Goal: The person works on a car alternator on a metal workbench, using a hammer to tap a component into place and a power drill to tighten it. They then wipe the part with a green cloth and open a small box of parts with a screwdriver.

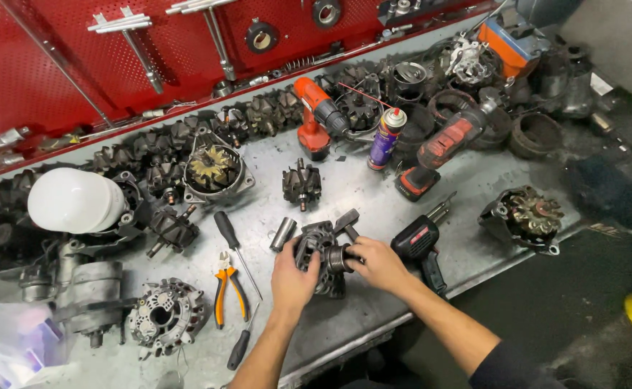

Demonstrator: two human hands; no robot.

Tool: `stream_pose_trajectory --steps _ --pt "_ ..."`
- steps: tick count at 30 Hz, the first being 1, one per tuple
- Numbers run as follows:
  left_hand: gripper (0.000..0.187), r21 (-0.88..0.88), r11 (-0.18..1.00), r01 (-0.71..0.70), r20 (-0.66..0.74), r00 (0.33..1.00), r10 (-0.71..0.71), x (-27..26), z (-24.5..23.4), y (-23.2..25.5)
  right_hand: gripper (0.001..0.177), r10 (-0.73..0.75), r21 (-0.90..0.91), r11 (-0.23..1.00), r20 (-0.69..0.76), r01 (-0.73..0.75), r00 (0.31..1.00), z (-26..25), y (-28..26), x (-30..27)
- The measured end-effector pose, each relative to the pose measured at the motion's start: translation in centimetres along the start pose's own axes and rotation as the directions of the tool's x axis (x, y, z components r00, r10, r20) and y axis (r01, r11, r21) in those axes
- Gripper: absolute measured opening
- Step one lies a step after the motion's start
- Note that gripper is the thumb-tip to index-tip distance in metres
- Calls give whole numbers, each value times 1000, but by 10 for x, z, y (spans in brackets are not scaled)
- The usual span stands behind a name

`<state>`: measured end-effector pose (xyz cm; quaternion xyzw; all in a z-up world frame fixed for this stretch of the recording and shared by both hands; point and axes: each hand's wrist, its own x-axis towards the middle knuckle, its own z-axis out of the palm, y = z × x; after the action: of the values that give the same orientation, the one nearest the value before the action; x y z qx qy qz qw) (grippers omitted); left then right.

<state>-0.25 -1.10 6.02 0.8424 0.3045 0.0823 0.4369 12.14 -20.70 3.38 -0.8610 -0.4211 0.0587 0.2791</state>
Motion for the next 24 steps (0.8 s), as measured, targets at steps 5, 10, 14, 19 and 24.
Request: stream_pose_trajectory --steps 5,10,14,19,24 --pt "61 -27 1000 0 9 1000 0 -6 -6 8 21 278 128 949 89 -288 956 7 -3 -6" --pt "61 -19 999 -44 -17 999 44 -3 -2 0 25 71 13 997 16 -71 997 -11 -21 -6" --pt "60 -19 999 -40 -18 999 39 -5 -3 0 17 -432 -413 831 -61 372 900 -2 8 -1" --pt "60 -33 999 -37 -20 999 36 -3 0 -1 17 -505 -474 778 -85 411 859 -5 2 3" --pt "60 -25 998 -61 -45 997 60 -3 -1 1 10 -301 -283 921 -77 268 951 -1 1 -1"
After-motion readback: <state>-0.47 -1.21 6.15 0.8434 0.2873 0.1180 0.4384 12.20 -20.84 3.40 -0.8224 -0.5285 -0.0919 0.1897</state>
